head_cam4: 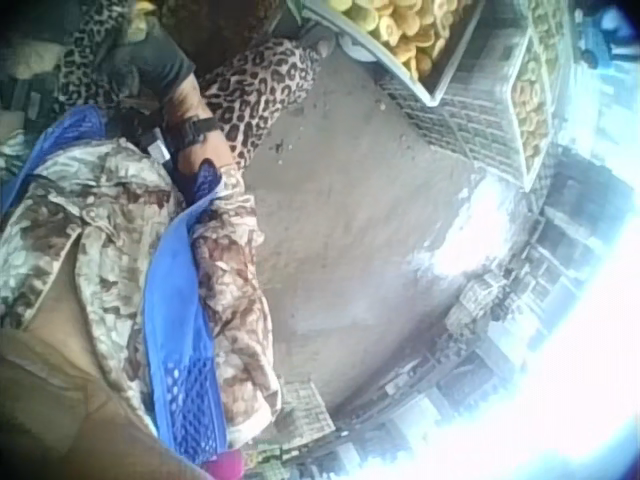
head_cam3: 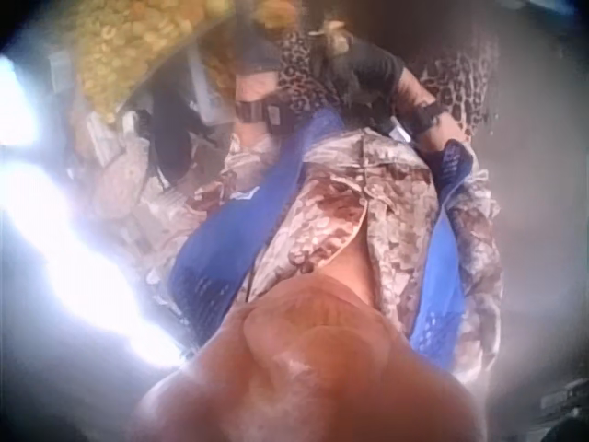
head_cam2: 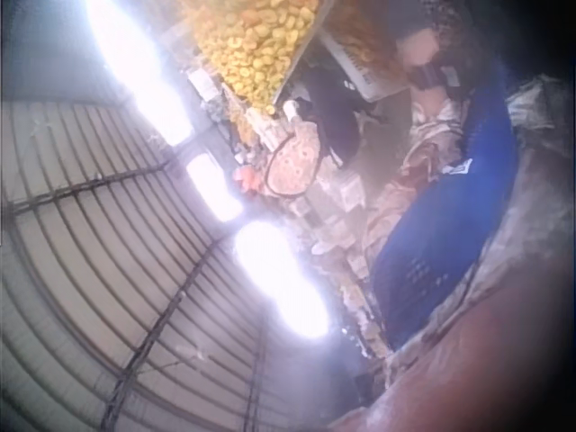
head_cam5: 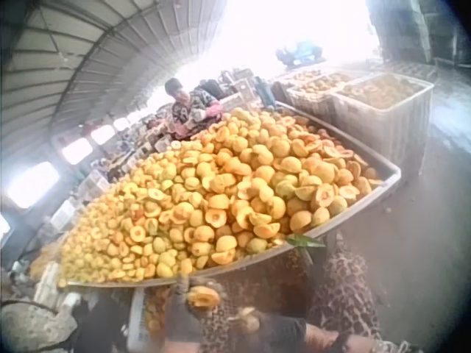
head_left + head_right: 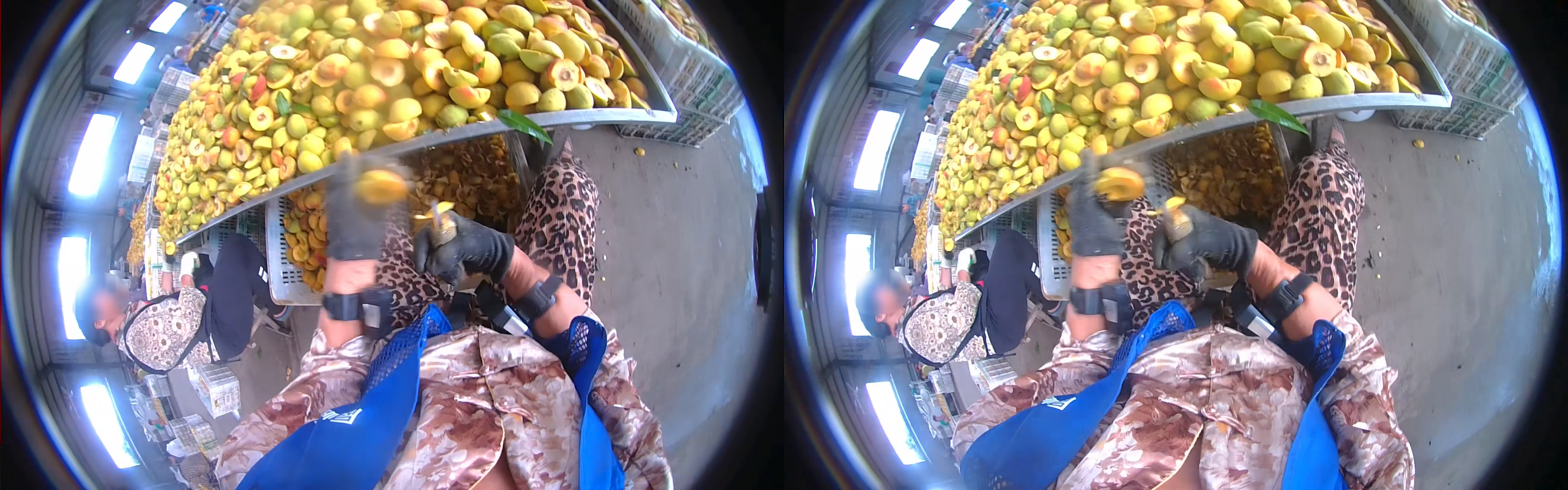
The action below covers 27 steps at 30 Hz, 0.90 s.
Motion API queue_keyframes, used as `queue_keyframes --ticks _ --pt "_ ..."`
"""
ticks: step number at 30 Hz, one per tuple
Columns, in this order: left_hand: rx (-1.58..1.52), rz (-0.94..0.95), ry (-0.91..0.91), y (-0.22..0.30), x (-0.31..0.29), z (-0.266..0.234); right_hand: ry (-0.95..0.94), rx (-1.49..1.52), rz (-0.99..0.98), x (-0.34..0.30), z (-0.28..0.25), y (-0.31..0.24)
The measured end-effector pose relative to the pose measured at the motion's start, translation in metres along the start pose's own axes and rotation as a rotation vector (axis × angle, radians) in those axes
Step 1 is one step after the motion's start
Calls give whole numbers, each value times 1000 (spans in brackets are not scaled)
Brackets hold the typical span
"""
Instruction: Manually remove the pits and skin from fruit using a specialized hand tool.
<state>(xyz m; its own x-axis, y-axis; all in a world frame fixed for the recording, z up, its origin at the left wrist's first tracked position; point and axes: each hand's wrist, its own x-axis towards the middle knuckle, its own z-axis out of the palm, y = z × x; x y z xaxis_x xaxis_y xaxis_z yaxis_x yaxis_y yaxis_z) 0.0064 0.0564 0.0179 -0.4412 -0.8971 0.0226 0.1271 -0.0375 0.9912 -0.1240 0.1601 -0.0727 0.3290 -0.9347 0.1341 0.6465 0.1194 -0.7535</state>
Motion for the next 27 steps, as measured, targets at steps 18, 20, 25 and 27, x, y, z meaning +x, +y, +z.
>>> queue_keyframes --ticks 18,20,25,27 --pt "909 228 -455 -42 182 -9 625 -47 12 5 -18 -12" --pt "658 134 -404 -19 160 -11 653 -74 -7 4 -20 -17" --pt "402 226 -339 -3 81 8 678 -265 -92 13 -22 -2" --pt "205 4 -286 -5 55 19 679 -307 -73 16 -16 -5"
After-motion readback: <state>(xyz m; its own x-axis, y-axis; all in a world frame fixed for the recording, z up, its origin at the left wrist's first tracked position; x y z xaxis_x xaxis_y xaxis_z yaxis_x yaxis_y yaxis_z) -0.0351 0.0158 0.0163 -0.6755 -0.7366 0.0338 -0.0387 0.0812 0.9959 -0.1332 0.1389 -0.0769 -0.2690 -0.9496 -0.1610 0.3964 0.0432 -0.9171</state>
